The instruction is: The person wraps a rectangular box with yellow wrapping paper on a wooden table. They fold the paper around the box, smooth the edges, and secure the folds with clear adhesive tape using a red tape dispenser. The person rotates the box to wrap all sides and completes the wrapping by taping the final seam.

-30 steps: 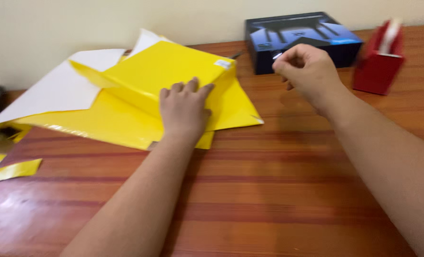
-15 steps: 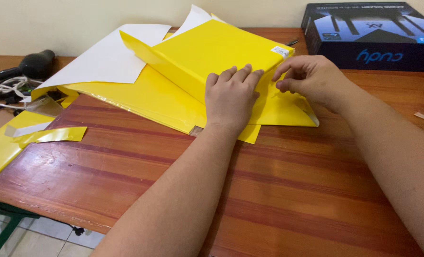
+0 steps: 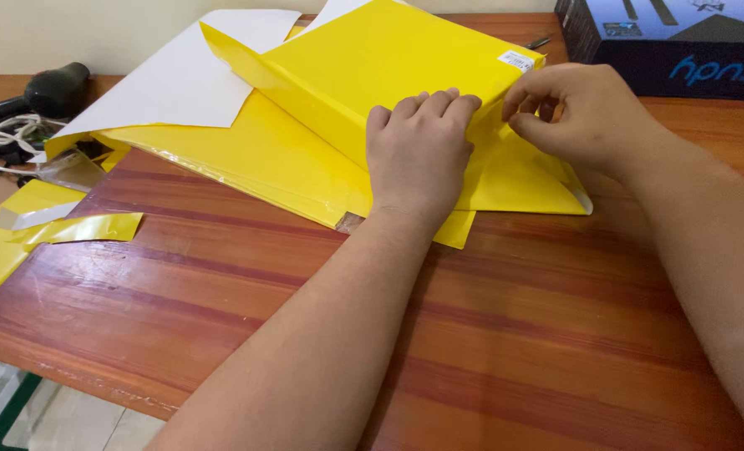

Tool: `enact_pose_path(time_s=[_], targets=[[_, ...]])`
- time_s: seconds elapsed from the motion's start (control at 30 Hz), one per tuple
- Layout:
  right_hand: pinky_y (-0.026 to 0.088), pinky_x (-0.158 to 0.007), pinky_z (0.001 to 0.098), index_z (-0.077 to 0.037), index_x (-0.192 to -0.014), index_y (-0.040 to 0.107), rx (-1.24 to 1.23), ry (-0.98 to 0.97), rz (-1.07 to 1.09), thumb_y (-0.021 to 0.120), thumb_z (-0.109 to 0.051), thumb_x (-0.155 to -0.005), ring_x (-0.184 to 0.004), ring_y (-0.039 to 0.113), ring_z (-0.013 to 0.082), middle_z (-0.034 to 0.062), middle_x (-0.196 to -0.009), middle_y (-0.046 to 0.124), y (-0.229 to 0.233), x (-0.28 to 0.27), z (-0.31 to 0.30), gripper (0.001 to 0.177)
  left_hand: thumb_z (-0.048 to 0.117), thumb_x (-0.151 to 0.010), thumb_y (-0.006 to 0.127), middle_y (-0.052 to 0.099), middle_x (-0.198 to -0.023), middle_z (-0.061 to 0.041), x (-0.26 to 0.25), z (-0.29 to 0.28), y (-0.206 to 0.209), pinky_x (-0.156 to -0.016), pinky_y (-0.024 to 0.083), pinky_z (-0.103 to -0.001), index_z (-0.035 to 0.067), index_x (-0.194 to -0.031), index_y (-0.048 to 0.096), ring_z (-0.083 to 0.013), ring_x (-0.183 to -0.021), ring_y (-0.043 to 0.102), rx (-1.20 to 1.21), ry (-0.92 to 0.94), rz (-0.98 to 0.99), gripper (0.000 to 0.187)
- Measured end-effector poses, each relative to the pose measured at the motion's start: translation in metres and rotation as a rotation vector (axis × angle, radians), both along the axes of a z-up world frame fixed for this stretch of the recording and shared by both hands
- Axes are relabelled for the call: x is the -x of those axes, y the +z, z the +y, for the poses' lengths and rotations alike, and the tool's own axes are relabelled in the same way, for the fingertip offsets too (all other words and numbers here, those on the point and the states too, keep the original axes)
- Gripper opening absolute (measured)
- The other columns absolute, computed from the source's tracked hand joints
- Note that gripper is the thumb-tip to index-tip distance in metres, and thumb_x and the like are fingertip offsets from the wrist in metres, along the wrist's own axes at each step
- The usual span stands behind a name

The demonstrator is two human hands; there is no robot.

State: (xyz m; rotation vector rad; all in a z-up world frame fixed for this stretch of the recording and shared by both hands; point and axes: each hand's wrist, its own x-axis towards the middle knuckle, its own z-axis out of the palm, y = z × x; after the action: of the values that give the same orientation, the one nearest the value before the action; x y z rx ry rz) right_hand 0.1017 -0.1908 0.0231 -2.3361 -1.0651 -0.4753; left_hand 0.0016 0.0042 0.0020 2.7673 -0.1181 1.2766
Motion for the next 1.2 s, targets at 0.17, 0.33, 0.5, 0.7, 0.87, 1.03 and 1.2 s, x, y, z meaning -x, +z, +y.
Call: enact_pose_path(time_s=[0.17,0.33,0.5,0.7,0.87,1.03,1.2], targets=[[0.051,-0.069,0.0329,-0.008,-0.108,0.077,-0.033,0.075,-0.094,0.078,-0.020,-0.090,-0.080,0.064,0.0184,0.0079,-0.090,0.071,0.000,0.005,0.006,0.021,0.025,-0.081,0.079,0.073,-0.118,0.006,0.002,-0.001,0.003,-0.091,0.042,-0.041,0.025,-0.119,0.069,-0.0169,-0.113,0.066,0.008,0.002,0.034,0.039],[0.050,-0.074,0.0254,-0.006,-0.103,0.076,-0.327,0.112,0.242,0.076,-0.020,-0.095,-0.084,0.062,0.0080,0.0017,-0.092,0.071,-0.013,0.009,0.018,0.016,0.026,-0.079,0.079,0.073,-0.118,0.006,0.001,0.001,0.002,-0.091,0.042,-0.041,0.022,-0.119,0.069,-0.0170,-0.114,0.066,0.026,-0.011,0.003,0.042],[0.047,-0.068,0.0266,0.001,-0.093,0.072,-0.315,0.055,0.179,0.073,-0.010,-0.095,-0.074,0.060,0.0105,0.0051,-0.081,0.067,-0.013,0.002,0.002,0.012,0.024,-0.078,0.079,0.072,-0.122,0.005,0.001,-0.001,0.000,-0.091,0.042,-0.040,0.021,-0.118,0.069,-0.0169,-0.115,0.066,-0.005,0.014,-0.009,0.041],[0.049,-0.074,0.0240,0.001,-0.098,0.071,-0.418,-0.015,0.086,0.064,-0.010,-0.107,-0.083,0.062,0.0081,0.0035,-0.092,0.070,0.001,-0.003,-0.017,0.015,0.027,-0.077,0.080,0.072,-0.121,0.005,0.002,-0.002,0.002,-0.091,0.042,-0.040,0.021,-0.118,0.069,-0.0171,-0.115,0.065,-0.016,0.027,0.019,0.042],[0.047,-0.073,0.0248,-0.006,-0.103,0.075,-0.761,0.193,0.582,0.068,-0.017,-0.106,-0.080,0.061,0.0094,0.0026,-0.091,0.070,0.009,0.007,-0.002,0.013,0.031,-0.082,0.079,0.074,-0.117,0.006,-0.001,-0.003,0.000,-0.090,0.042,-0.041,0.020,-0.113,0.072,-0.0163,-0.113,0.067,0.024,0.016,-0.007,0.033],[0.051,-0.081,0.0275,-0.006,-0.104,0.074,-0.842,0.310,0.732,0.070,-0.015,-0.104,-0.091,0.067,0.0121,0.0047,-0.100,0.073,0.015,0.026,0.010,0.009,0.034,-0.085,0.077,0.075,-0.113,0.005,-0.004,-0.001,-0.002,-0.090,0.043,-0.041,0.021,-0.110,0.074,-0.0170,-0.109,0.068,0.013,0.029,-0.065,0.028],[0.053,-0.076,0.0296,-0.006,-0.097,0.072,-0.862,0.274,0.880,0.070,-0.012,-0.099,-0.083,0.066,0.0143,0.0055,-0.091,0.072,0.017,0.028,0.012,0.007,0.033,-0.082,0.076,0.076,-0.112,0.006,-0.006,-0.002,-0.006,-0.089,0.043,-0.040,0.021,-0.108,0.075,-0.0160,-0.109,0.069,-0.004,0.033,-0.119,0.028]])
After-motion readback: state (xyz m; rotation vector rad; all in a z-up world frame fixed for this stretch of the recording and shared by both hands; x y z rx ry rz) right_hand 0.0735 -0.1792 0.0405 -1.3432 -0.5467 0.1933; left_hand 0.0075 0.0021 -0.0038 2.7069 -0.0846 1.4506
